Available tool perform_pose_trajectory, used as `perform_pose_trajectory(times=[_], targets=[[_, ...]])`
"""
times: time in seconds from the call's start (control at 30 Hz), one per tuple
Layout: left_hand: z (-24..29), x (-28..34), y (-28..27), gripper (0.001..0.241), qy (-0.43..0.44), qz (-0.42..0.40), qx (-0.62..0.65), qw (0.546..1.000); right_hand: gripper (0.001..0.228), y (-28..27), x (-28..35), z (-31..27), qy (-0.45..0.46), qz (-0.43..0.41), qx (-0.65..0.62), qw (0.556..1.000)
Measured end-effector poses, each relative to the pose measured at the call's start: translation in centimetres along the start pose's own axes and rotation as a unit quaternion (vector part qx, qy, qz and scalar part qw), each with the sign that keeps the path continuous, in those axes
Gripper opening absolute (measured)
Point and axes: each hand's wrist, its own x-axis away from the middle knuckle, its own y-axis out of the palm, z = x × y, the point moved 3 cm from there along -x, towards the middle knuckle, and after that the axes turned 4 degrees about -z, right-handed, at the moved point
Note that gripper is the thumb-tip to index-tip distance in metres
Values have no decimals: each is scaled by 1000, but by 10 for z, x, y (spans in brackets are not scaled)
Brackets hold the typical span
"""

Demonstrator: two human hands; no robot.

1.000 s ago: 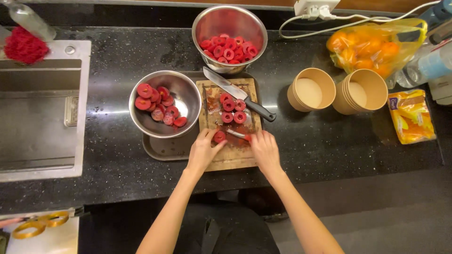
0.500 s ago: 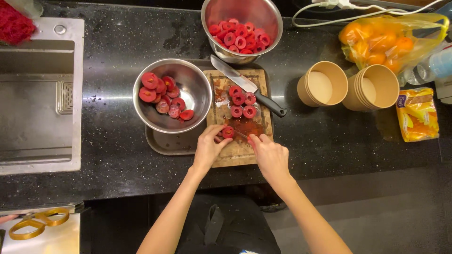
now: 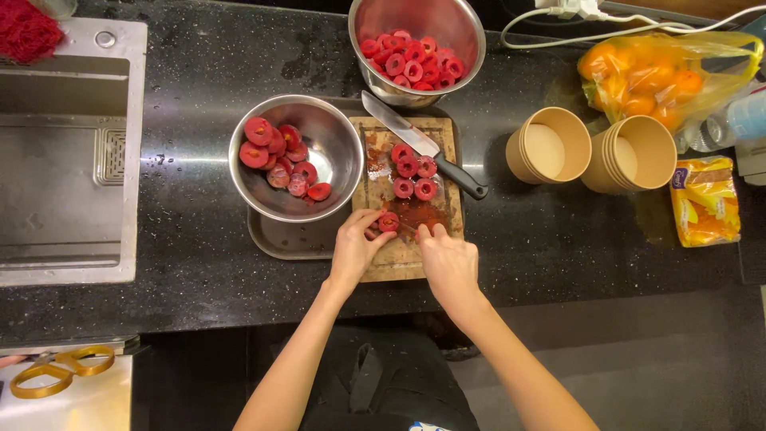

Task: Cutting and pitting red plums or similar stone fruits on a wooden cutting board.

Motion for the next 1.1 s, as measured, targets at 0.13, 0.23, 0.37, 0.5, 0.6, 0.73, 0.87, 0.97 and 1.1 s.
perform_pose_trajectory(times=[0.13, 0.23, 0.37, 0.5, 0.6, 0.73, 0.87, 0.97, 1.1], targets=[[-2, -1, 1, 50, 1, 3, 2, 1000, 12, 8, -17, -1, -22, -33, 20, 999], [-2, -2, 3, 49, -6, 8, 0, 1000, 4, 23, -28, 3, -40, -19, 15, 999], [-1, -2, 6, 49, -14, 21, -9, 1000, 7, 20, -29, 3, -42, -28, -8, 999], [-3, 1, 6, 47, -9, 34, -13, 999, 10, 23, -33, -1, 8, -69, -12, 998], [-6, 2, 9, 48, -5, 41, -15, 999, 12, 28, -30, 1, 26, -82, -13, 996], [-1, 2, 9, 47, 13, 58, -24, 998, 12, 29, -30, 3, 45, -72, -38, 996], [2, 4, 10, 46, 2, 61, -24, 998, 24, 28, -37, 4, 101, -125, -74, 984], [5, 4, 11, 42, -6, 82, -38, 996, 15, 28, -38, -1, 61, -64, -65, 994], [4, 3, 14, 42, -2, 85, -73, 994, 24, 16, -34, 1, 95, -62, -73, 991]])
